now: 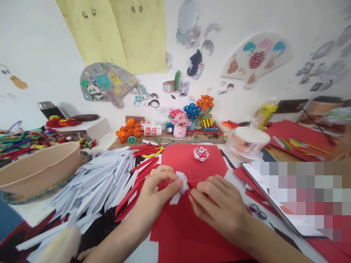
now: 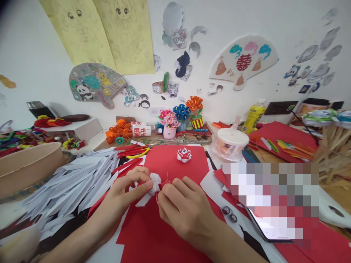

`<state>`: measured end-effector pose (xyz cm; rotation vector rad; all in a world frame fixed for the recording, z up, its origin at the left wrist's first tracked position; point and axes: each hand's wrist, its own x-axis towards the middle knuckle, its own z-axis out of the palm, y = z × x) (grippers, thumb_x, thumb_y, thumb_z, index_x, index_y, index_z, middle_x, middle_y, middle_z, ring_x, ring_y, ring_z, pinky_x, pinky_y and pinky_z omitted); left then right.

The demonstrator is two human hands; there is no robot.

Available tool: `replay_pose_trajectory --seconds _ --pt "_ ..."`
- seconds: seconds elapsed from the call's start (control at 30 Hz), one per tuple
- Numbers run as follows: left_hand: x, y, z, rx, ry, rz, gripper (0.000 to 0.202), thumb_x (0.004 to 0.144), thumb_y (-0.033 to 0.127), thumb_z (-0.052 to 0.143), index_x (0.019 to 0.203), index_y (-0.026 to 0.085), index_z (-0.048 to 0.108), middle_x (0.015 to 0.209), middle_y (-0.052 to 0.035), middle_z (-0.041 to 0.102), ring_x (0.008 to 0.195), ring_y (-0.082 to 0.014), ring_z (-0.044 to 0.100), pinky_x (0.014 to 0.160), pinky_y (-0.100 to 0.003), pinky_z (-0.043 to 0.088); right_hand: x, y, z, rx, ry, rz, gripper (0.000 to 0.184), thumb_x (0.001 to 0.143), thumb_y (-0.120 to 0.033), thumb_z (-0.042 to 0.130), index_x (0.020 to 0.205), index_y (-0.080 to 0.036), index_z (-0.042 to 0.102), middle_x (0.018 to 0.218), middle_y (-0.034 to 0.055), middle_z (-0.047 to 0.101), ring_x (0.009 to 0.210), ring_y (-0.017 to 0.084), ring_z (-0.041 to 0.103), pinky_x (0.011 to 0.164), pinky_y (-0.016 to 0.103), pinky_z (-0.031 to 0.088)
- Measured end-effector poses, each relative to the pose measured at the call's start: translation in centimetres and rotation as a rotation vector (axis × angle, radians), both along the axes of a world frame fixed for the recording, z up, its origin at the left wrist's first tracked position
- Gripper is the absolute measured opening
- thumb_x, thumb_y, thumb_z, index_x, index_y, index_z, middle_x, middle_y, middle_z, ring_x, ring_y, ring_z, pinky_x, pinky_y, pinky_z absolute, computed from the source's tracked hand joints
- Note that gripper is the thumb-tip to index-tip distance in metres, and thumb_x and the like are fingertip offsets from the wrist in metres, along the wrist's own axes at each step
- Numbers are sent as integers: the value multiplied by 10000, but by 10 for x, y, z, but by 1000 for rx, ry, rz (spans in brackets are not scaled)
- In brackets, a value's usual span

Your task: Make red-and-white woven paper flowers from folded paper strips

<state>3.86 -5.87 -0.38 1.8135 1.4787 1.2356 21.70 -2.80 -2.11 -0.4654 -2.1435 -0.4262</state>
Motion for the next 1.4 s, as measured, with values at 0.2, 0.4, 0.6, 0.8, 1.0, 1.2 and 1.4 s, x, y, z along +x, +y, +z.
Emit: replay_pose_trajectory --seconds 0.2,0.4,0.6,0.8,1.0,1.2,1.4 --pt "-1 -1 10 -112 -149 -16 193 829 313 615 683 187 616 861 -34 581 866 -191 571 725 -315 480 2 0 -8 -19 -7 9 230 866 -76 516 675 -190 577 671 13 565 571 126 488 562 289 393" --pt "1 0 16 -241 -340 -14 213 788 356 650 658 187 635 860 -28 550 898 -201 521 772 -308 386 1 -3 -4 -25 61 40 230 843 -51 538 656 -181 568 622 11 558 558 132 510 541 287 394" --pt "-2 1 14 -163 -227 4 195 776 349 653 649 201 643 840 -23 565 880 -204 513 813 -327 354 -3 -5 2 -105 106 -25 176 843 -107 557 676 -147 595 595 37 584 577 165 532 541 301 401" --pt "-2 2 9 -150 -261 45 178 754 340 682 645 200 672 858 -22 551 887 -198 523 832 -330 356 -3 -7 -3 -130 73 -3 313 851 -42 491 564 -155 543 507 1 487 480 122 434 479 267 342" --pt "1 2 5 -156 -329 35 176 766 335 676 652 201 688 844 -19 554 850 -182 539 819 -321 381 -3 -8 -6 -118 90 -16 345 871 -60 476 547 -171 518 488 -13 457 462 116 419 481 259 335" --pt "-7 5 13 -57 -193 37 186 835 346 601 725 211 666 869 -23 621 859 -185 565 821 -323 407 0 -6 -4 -270 195 17 235 900 -69 480 721 -144 612 590 22 576 502 126 523 504 254 387" --pt "-24 6 20 92 6 60 198 877 348 569 1056 285 623 1023 -31 622 909 -191 558 776 -325 439 4 6 3 -687 362 133 202 927 -148 503 792 -172 651 644 8 611 575 123 589 563 217 456"
